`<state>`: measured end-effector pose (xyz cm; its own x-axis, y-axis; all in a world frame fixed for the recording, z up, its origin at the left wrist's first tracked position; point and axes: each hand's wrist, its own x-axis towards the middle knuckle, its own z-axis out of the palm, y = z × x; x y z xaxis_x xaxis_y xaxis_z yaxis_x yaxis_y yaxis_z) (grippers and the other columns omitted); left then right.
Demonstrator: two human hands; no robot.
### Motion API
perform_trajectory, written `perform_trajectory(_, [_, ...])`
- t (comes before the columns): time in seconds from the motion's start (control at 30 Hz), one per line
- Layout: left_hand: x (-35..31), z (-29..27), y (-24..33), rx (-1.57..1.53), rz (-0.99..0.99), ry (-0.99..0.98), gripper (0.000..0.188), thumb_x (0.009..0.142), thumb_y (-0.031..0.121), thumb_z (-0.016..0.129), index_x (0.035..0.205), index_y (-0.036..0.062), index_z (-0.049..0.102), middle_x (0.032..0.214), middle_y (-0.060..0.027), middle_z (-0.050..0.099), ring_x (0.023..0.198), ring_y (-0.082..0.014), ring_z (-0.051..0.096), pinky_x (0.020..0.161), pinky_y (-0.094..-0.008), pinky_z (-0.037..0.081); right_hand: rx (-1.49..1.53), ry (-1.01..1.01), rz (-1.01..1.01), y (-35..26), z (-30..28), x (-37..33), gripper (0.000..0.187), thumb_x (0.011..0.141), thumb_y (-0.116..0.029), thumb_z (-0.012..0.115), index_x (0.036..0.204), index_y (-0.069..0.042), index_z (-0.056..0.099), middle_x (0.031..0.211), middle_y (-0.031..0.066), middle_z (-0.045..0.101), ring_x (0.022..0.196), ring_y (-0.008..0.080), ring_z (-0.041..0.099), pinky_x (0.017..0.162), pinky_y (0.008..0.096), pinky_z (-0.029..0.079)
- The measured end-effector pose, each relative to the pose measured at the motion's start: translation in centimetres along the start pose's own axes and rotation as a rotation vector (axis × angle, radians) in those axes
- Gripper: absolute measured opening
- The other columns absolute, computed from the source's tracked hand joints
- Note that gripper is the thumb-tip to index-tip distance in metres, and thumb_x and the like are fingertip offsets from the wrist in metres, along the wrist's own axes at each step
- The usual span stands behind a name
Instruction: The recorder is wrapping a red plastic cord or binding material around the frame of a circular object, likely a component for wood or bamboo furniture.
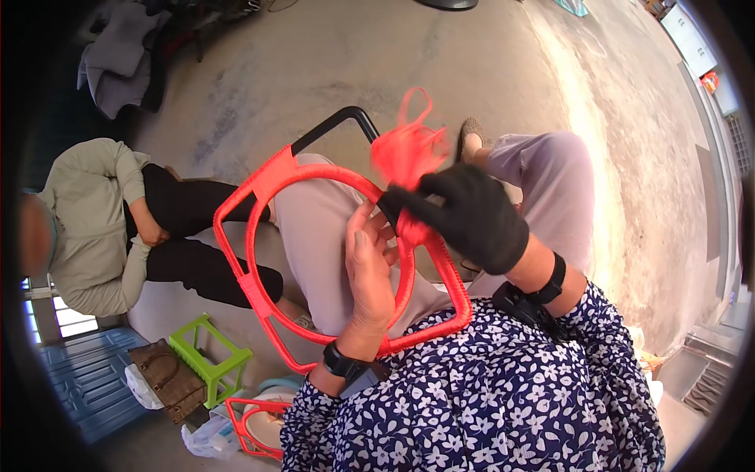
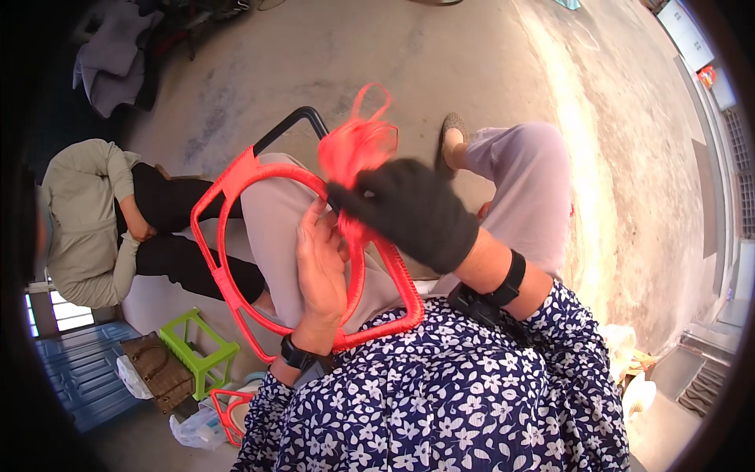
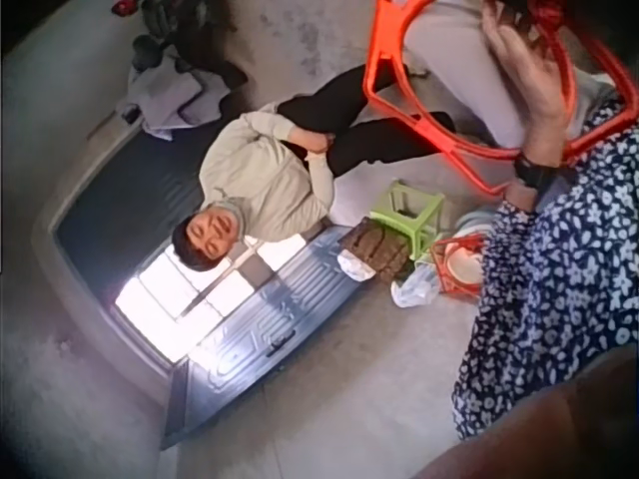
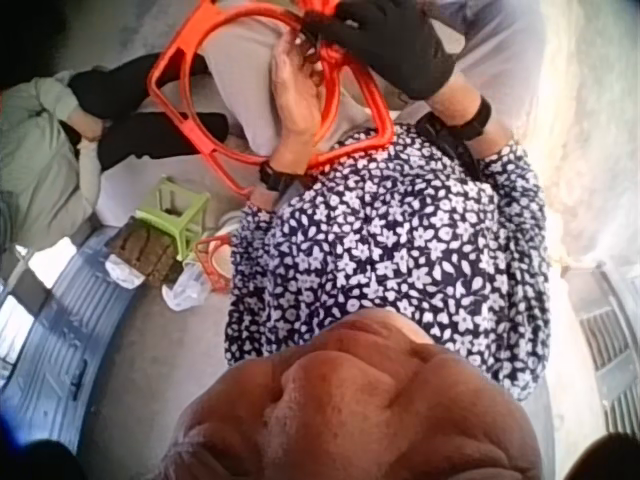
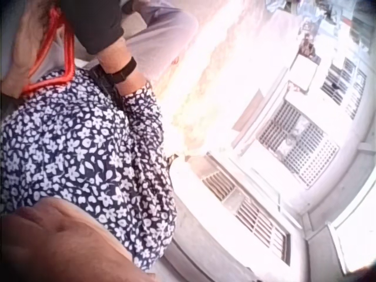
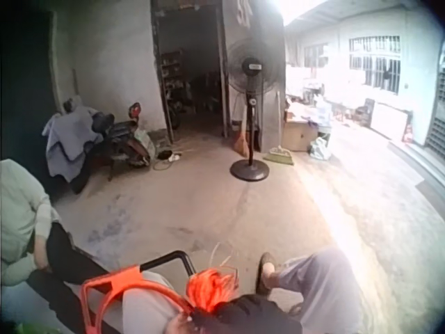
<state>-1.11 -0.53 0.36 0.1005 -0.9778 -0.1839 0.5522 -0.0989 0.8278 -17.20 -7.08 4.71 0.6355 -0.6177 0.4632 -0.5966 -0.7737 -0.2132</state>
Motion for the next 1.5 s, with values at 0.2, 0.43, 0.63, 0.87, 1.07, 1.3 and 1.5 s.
perform_trajectory(0.2, [-0.1,-0.9,-0.7,0.038,0.003,0.127,0.037,0.100,0.017,0.044,0.132,-0.0016,0.042,0.122,-0.0112,0.055,0.105,-0.0193,0.057,0.088,-0.0370,0.051,0.699,0.019,0.485,1.0,2.4,-2.0,0.018,0.080,-0.006,0.065,0.097,-0.003,0.062,0.091,0.0061,0.066,0.082,0.0163,0.064,0.070,0.0315,0.050])
perform_trajectory(0.43, [0.3,-1.9,-2.2,0.340,-0.027,0.069,0.027,0.101,0.014,0.044,0.120,-0.0022,0.053,0.112,-0.0063,0.059,0.101,-0.0120,0.055,0.091,-0.0264,0.046,0.986,-0.290,0.307,2.4,6.6,-3.3,0.051,0.084,-0.017,0.070,0.130,-0.006,0.051,0.108,0.0132,0.067,0.104,0.0191,0.062,0.090,0.0318,0.049])
perform_trajectory(0.63, [0.4,-0.8,-0.7,-0.030,-0.253,0.155,0.026,0.099,0.020,0.050,0.115,0.0005,0.057,0.106,-0.0069,0.064,0.089,-0.0130,0.063,0.076,-0.0274,0.052,0.886,-0.127,0.636,4.5,4.5,-4.3,0.044,0.080,-0.014,0.072,0.119,-0.001,0.056,0.101,0.0112,0.067,0.094,0.0160,0.062,0.083,0.0304,0.049])
perform_trajectory(0.87, [0.2,-1.4,0.0,-0.119,-0.438,-0.154,0.019,0.096,0.017,0.054,0.110,0.0043,0.057,0.088,-0.0035,0.062,0.060,-0.0085,0.054,0.044,-0.0209,0.040,1.196,0.425,1.075,6.7,-2.9,-8.1,0.033,0.090,-0.022,0.055,0.113,0.002,0.057,0.095,0.0065,0.063,0.088,0.0158,0.059,0.083,0.0307,0.047])
perform_trajectory(1.07, [0.3,-1.0,0.2,-0.140,-0.463,-0.167,0.017,0.097,0.019,0.056,0.109,0.0068,0.058,0.086,0.0011,0.058,0.060,-0.0046,0.049,0.045,-0.0185,0.038,1.351,0.971,1.057,10.9,-8.7,-15.6,0.044,0.098,-0.039,0.046,0.112,0.001,0.056,0.093,0.0096,0.062,0.087,0.0241,0.058,0.086,0.0411,0.046])
perform_trajectory(1.3, [0.2,-1.2,0.2,-0.148,-0.474,-0.155,0.015,0.096,0.018,0.056,0.105,0.0061,0.057,0.085,-0.0015,0.060,0.056,-0.0073,0.050,0.044,-0.0206,0.039,1.376,0.081,1.219,4.4,-4.1,-8.3,0.038,0.084,-0.013,0.064,0.118,0.001,0.056,0.105,0.0074,0.065,0.087,0.0121,0.062,0.078,0.0266,0.050])
perform_trajectory(1.5, [0.0,-0.9,-0.1,-0.148,-0.484,-0.138,0.016,0.095,0.016,0.056,0.107,0.0055,0.056,0.086,-0.0024,0.061,0.059,-0.0085,0.054,0.044,-0.0215,0.042,1.315,-0.242,0.840,2.0,2.7,-3.8,0.027,0.081,-0.005,0.069,0.107,0.001,0.063,0.100,0.0043,0.066,0.083,0.0105,0.061,0.073,0.0271,0.051])
